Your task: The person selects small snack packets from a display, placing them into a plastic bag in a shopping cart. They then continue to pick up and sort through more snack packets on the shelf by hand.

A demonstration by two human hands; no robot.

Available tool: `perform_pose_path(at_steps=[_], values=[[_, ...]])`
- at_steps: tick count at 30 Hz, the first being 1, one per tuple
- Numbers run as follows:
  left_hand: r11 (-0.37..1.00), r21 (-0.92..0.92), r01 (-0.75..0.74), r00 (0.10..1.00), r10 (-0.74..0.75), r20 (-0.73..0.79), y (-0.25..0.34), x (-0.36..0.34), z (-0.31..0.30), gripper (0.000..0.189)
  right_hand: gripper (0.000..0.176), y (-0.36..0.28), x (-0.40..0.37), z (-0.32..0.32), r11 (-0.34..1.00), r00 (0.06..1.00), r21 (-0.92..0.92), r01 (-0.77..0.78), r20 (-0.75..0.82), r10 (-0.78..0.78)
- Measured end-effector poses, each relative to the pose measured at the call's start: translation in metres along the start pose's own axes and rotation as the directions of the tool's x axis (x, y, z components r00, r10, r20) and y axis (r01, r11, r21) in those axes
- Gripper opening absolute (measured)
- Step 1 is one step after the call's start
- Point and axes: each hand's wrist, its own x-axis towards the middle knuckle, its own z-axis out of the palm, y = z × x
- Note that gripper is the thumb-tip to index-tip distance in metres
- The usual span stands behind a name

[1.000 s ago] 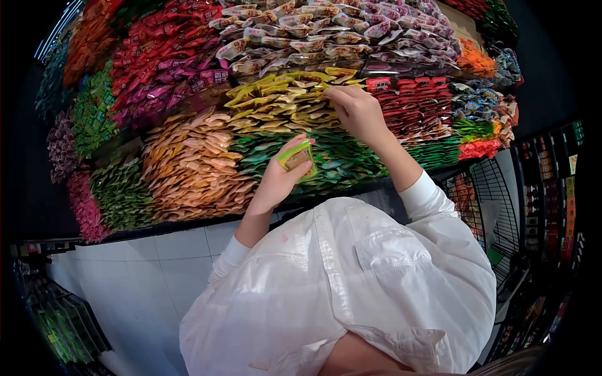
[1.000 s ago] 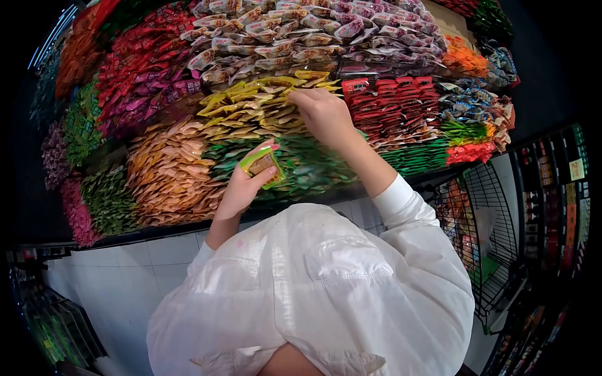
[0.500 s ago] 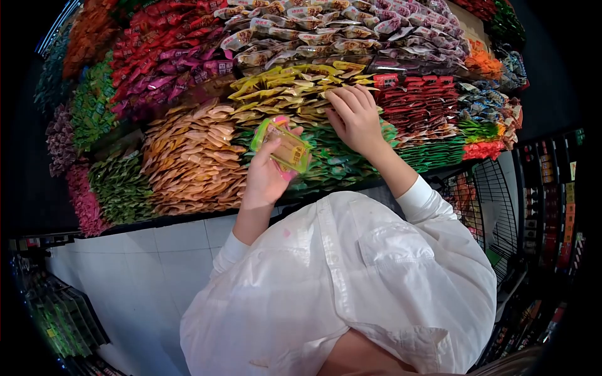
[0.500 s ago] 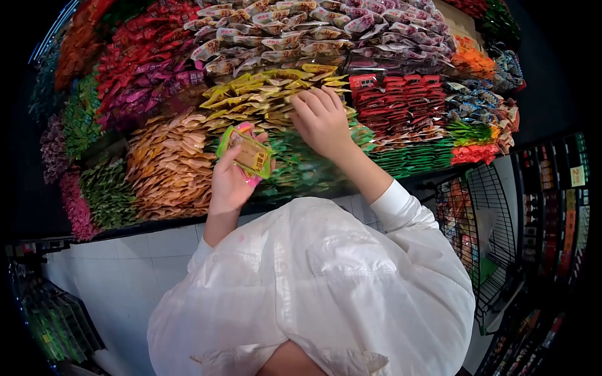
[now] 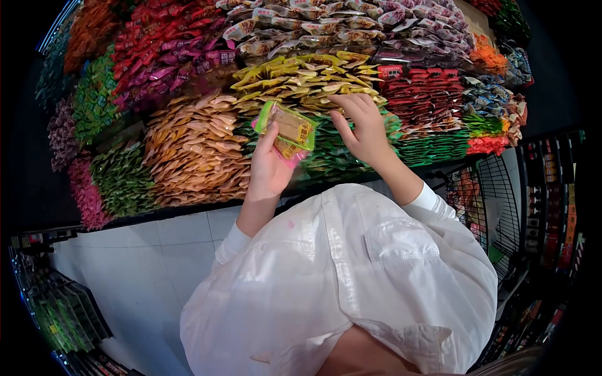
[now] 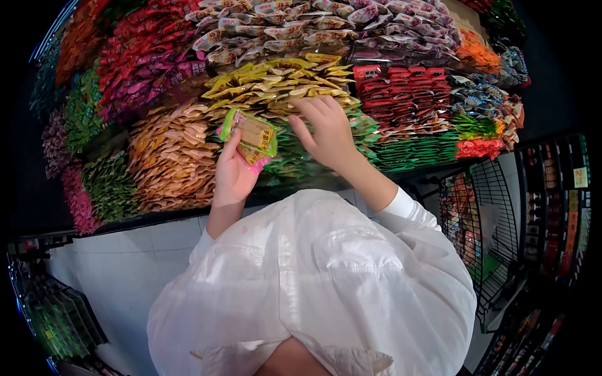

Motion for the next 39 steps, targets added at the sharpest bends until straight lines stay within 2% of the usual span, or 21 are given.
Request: perform_pose_path(at_steps=[1, 2, 3, 5, 7, 8, 13, 15, 17, 19, 21, 23, 25, 27, 29, 31, 32, 33, 35, 37, 39], values=[[1.0, 0.0, 0.002, 1.0, -0.002, -0.005, -0.001, -0.002, 0.001, 0.032, 0.027, -0.01, -0.003, -0.004, 1.0, 1.0, 0.002, -0.004, 0.003, 0.004], [1.0, -0.003, -0.02, 1.0, 0.02, 0.024, -0.001, -0.004, 0.005, 0.031, 0.028, -0.021, -0.004, -0.006, 0.92, 0.954, 0.265, -0.289, 0.159, 0.254], [0.999, -0.005, -0.045, 0.997, 0.045, 0.055, -0.001, -0.006, 0.007, 0.03, 0.028, -0.027, -0.004, -0.006, 0.698, 0.829, 0.451, -0.556, 0.363, 0.426], [0.997, 0.015, -0.07, 0.994, 0.069, 0.088, -0.007, -0.007, 0.009, 0.029, 0.03, -0.021, -0.014, 0.012, 0.605, 0.82, 0.555, -0.571, 0.414, 0.395], [0.98, 0.149, -0.13, 0.985, 0.11, 0.131, -0.012, -0.008, 0.011, 0.035, 0.028, -0.025, -0.013, 0.018, 0.169, 0.67, 0.669, -0.724, 0.624, 0.402], [0.977, 0.152, -0.149, 0.982, 0.128, 0.142, -0.012, -0.008, 0.012, 0.036, 0.024, -0.027, -0.01, 0.016, 0.086, 0.681, 0.711, -0.698, 0.623, 0.385], [0.929, 0.315, -0.195, 0.981, 0.179, 0.079, -0.004, -0.02, 0.009, 0.039, 0.022, -0.017, -0.001, 0.009, -0.002, 0.692, 0.767, -0.642, 0.581, 0.427], [0.936, 0.316, -0.155, 0.988, 0.147, 0.05, -0.001, -0.028, 0.002, 0.038, 0.016, -0.022, 0.005, 0.005, 0.033, 0.675, 0.724, -0.689, 0.623, 0.394], [0.917, 0.341, -0.208, 0.977, 0.182, 0.106, 0.002, -0.039, -0.006, 0.033, 0.009, -0.029, 0.005, 0.011, 0.192, 0.741, 0.722, -0.665, 0.605, 0.29], [0.913, 0.384, -0.136, 0.99, 0.11, 0.089, 0.017, -0.05, -0.013, 0.033, 0.009, -0.049, 0.004, 0.024, 0.196, 0.762, 0.739, -0.644, 0.597, 0.251], [0.894, 0.395, -0.212, 0.977, 0.18, 0.118, 0.035, -0.055, -0.033, 0.034, 0.014, -0.069, 0.006, 0.039, 0.168, 0.726, 0.711, -0.683, 0.636, 0.263], [0.776, 0.571, -0.268, 0.961, 0.174, 0.214, 0.066, -0.065, -0.05, 0.035, 0.015, -0.094, 0.019, 0.057, 0.16, 0.726, 0.712, -0.684, 0.641, 0.249], [0.808, 0.552, -0.207, 0.975, 0.121, 0.188, 0.1, -0.078, -0.065, 0.039, 0.014, -0.119, 0.03, 0.08, 0.165, 0.746, 0.727, -0.666, 0.647, 0.157], [0.775, 0.545, -0.319, 0.942, 0.194, 0.274, 0.134, -0.084, -0.083, 0.041, 0.014, -0.146, 0.041, 0.11, 0.16, 0.749, 0.731, -0.663, 0.648, 0.142], [0.83, 0.494, -0.26, 0.954, 0.141, 0.265, 0.172, -0.096, -0.107, 0.044, 0.014, -0.183, 0.05, 0.142, 0.052, 0.698, 0.699, -0.713, 0.701, 0.145], [0.717, 0.624, -0.311, 0.947, 0.177, 0.267, 0.213, -0.115, -0.12, 0.042, 0.01, -0.219, 0.058, 0.172, 0.069, 0.741, 0.739, -0.67, 0.661, 0.115], [0.589, 0.685, -0.428, 0.904, 0.27, 0.332, 0.23, -0.12, -0.131, 0.038, 0.008, -0.234, 0.066, 0.186, 0.119, 0.763, 0.754, -0.646, 0.639, 0.092], [0.586, 0.682, -0.437, 0.899, 0.276, 0.34, 0.251, -0.128, -0.139, 0.038, 0.006, -0.249, 0.073, 0.198, 0.166, 0.783, 0.767, -0.62, 0.617, 0.072], [0.684, 0.684, -0.255, 0.962, 0.253, 0.105, 0.285, -0.149, -0.154, 0.031, 0.005, -0.27, 0.096, 0.214, 0.295, 0.833, 0.788, -0.54, 0.551, 0.053], [0.7, 0.633, -0.331, 0.917, 0.396, 0.042, 0.308, -0.15, -0.187, 0.025, 0.006, -0.286, 0.117, 0.232, 0.423, 0.9, 0.801, -0.425, 0.426, 0.096], [0.671, 0.661, -0.336, 0.904, 0.426, 0.028, 0.329, -0.16, -0.201, 0.025, 0.008, -0.298, 0.14, 0.241, 0.742, 0.987, 0.657, -0.135, 0.153, 0.044]])
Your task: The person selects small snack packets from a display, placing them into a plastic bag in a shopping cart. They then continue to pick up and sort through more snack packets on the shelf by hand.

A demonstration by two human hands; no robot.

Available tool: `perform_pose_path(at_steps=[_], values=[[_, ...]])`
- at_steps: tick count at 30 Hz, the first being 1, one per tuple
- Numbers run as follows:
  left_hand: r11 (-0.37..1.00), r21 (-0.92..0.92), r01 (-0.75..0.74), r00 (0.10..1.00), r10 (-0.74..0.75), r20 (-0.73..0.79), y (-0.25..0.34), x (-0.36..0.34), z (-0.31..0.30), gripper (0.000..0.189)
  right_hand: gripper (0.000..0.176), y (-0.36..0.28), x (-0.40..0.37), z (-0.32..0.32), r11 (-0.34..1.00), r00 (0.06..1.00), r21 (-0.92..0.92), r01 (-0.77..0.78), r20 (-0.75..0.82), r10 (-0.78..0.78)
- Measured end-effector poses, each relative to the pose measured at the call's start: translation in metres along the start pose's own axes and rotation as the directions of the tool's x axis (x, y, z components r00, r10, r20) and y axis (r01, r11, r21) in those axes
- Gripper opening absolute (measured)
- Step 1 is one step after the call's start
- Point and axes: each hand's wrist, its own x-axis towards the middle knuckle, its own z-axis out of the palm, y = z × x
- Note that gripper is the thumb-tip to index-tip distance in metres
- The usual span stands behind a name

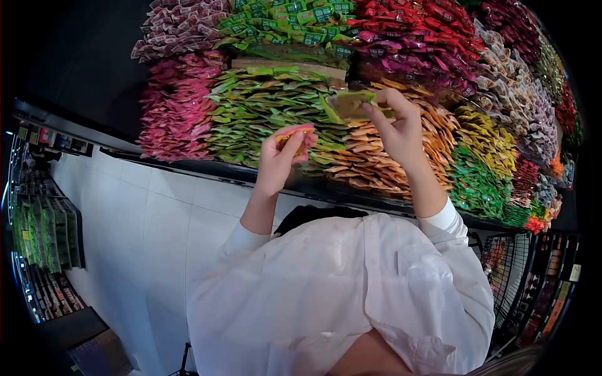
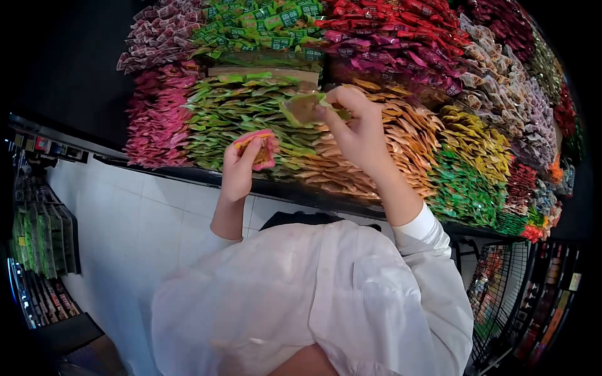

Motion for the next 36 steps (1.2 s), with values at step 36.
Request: perform_pose_path(at_steps=[36], values=[[0.777, 0.581, -0.242, 0.97, 0.213, 0.119, -0.013, -0.005, -0.086, 0.018, 0.025, 0.021, 0.036, 0.141, 0.723, 0.875, -0.533, 0.439, 0.073, -0.478]])
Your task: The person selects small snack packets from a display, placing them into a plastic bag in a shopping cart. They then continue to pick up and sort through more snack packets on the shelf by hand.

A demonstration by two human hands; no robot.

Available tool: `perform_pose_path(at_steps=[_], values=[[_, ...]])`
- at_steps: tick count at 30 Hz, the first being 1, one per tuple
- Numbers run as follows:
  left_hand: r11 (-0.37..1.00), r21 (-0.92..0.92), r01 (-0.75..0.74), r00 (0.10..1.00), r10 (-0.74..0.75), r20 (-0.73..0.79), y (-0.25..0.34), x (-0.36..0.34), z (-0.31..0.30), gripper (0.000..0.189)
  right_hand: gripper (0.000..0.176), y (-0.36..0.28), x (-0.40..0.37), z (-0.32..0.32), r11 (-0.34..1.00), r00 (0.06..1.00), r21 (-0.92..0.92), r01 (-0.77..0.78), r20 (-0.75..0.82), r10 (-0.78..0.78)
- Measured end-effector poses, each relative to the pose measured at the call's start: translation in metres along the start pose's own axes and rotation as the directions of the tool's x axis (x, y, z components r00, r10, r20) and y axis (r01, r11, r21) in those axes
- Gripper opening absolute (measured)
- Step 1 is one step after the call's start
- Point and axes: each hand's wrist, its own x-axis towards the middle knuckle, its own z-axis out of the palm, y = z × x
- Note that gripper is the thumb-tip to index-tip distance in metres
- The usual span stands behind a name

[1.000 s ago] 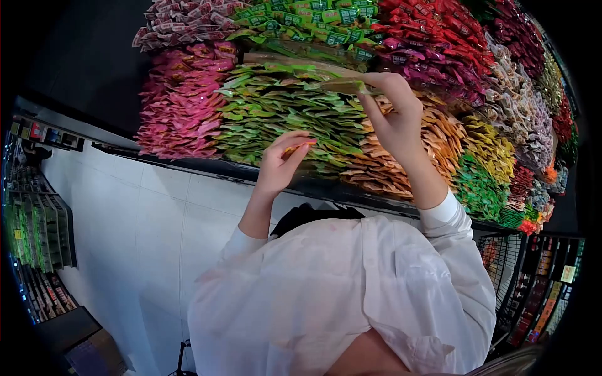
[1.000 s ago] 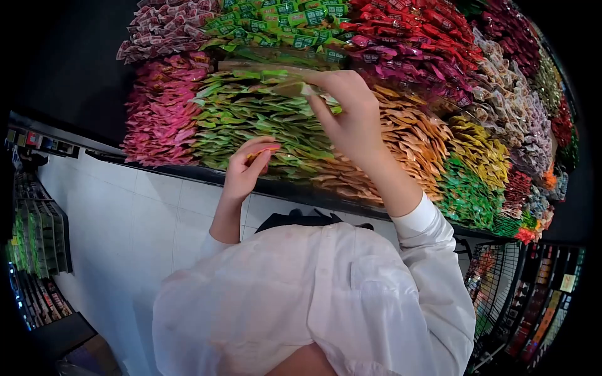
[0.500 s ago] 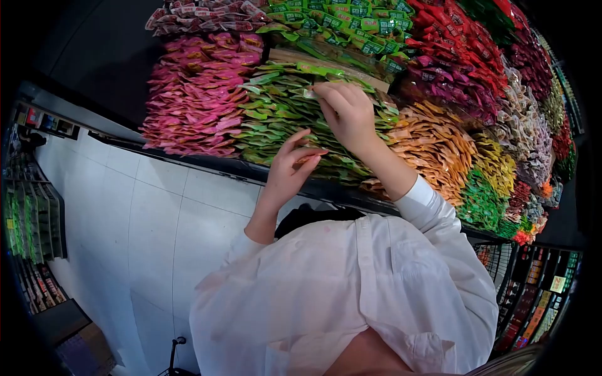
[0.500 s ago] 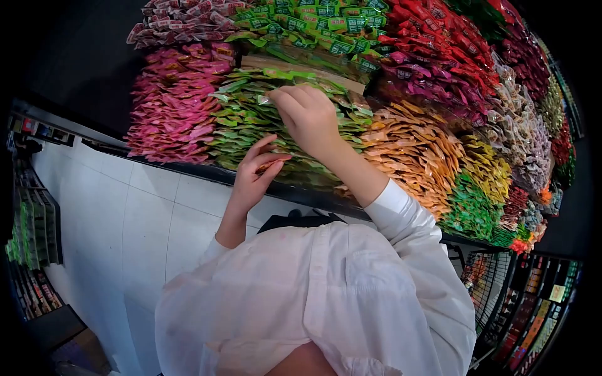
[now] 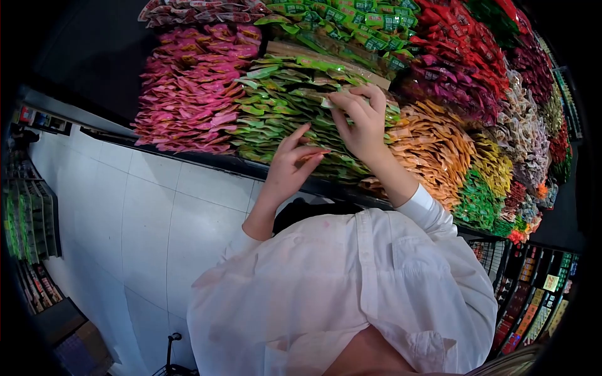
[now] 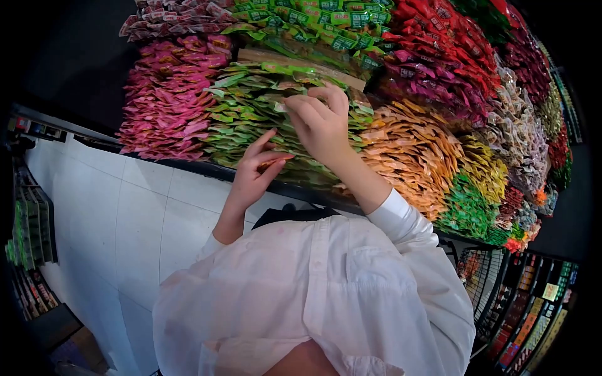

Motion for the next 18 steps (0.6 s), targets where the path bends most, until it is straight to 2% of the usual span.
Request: perform_pose_path(at_steps=[2, 4, 6, 8, 10, 12, 14, 16, 17, 18], values=[[0.999, 0.037, -0.025, 1.0, 0.025, -0.012, 0.0, 0.002, -0.001, 0.017, 0.024, -0.002, -0.003, -0.008, 1.0, 1.0, 0.006, 0.015, -0.024, -0.015], [0.997, -0.081, -0.013, 1.0, 0.015, 0.026, 0.0, 0.004, -0.003, 0.019, 0.021, -0.001, -0.007, -0.021, 0.972, 0.948, 0.149, -0.18, -0.239, 0.212], [0.996, -0.091, -0.023, 0.998, 0.028, 0.055, 0.001, 0.004, -0.003, 0.019, 0.019, 0.005, -0.01, -0.034, 0.909, 0.892, 0.344, -0.237, -0.293, 0.343], [0.994, -0.102, -0.037, 0.994, 0.047, 0.098, 0.0, 0.004, -0.002, 0.018, 0.022, 0.009, -0.013, -0.042, 0.908, 0.871, 0.356, -0.222, -0.347, 0.349], [0.99, 0.07, -0.119, 0.988, 0.111, 0.104, -0.002, 0.007, -0.001, 0.018, 0.022, 0.009, -0.019, -0.046, 0.941, 0.904, 0.287, -0.178, -0.331, 0.272], [0.989, 0.088, -0.122, 0.986, 0.11, 0.126, -0.001, 0.008, -0.001, 0.019, 0.024, 0.008, -0.03, -0.047, 0.963, 0.947, 0.18, -0.199, -0.216, 0.236], [0.986, 0.115, -0.121, 0.984, 0.104, 0.144, 0.001, 0.015, -0.002, 0.019, 0.029, 0.008, -0.036, -0.044, 0.985, 0.982, 0.093, -0.144, -0.106, 0.154], [0.959, 0.184, -0.216, 0.97, 0.19, 0.15, 0.007, 0.018, -0.003, 0.02, 0.032, 0.004, -0.042, -0.046, 0.993, 0.993, 0.009, -0.115, 0.028, 0.114], [0.952, 0.199, -0.233, 0.969, 0.211, 0.128, 0.01, 0.019, -0.002, 0.019, 0.032, 0.004, -0.043, -0.042, 0.993, 0.993, 0.01, -0.117, 0.023, 0.117], [0.951, 0.201, -0.235, 0.968, 0.211, 0.134, 0.011, 0.021, -0.003, 0.019, 0.031, 0.003, -0.044, -0.038, 0.999, 0.998, 0.005, -0.054, 0.035, 0.054]])
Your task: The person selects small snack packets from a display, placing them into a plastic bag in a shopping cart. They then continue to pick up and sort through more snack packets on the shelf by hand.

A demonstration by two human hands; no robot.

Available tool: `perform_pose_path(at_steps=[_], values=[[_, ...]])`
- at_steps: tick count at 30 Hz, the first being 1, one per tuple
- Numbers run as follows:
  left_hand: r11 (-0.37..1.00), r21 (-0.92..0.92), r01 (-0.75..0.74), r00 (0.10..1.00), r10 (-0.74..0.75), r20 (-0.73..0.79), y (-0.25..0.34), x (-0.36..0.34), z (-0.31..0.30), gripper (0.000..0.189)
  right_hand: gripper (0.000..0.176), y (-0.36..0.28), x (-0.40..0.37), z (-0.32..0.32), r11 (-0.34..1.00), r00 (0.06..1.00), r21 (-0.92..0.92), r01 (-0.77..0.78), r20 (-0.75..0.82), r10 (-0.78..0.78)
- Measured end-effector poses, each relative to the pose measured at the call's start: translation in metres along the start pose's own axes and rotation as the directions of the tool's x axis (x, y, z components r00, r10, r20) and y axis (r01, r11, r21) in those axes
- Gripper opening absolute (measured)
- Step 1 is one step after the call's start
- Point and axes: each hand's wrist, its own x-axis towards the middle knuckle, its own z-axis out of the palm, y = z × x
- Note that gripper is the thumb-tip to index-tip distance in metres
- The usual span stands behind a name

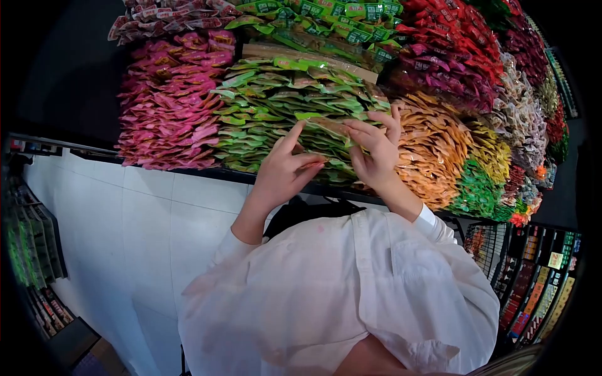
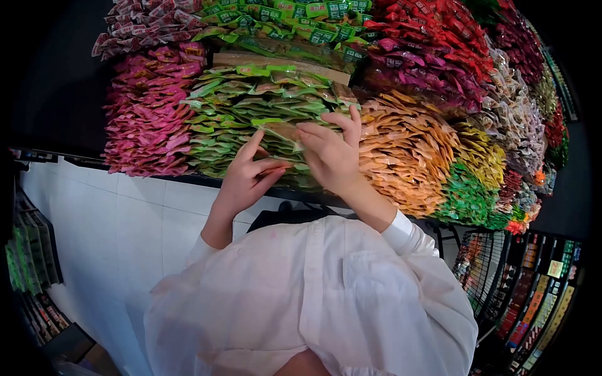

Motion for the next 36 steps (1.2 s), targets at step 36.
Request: perform_pose_path(at_steps=[36], values=[[0.668, -0.631, 0.394, 0.879, -0.475, 0.045, -0.007, -0.009, -0.007, 0.022, 0.017, 0.004, 0.021, 0.035, 0.942, 0.914, -0.274, 0.194, 0.398, -0.072]])
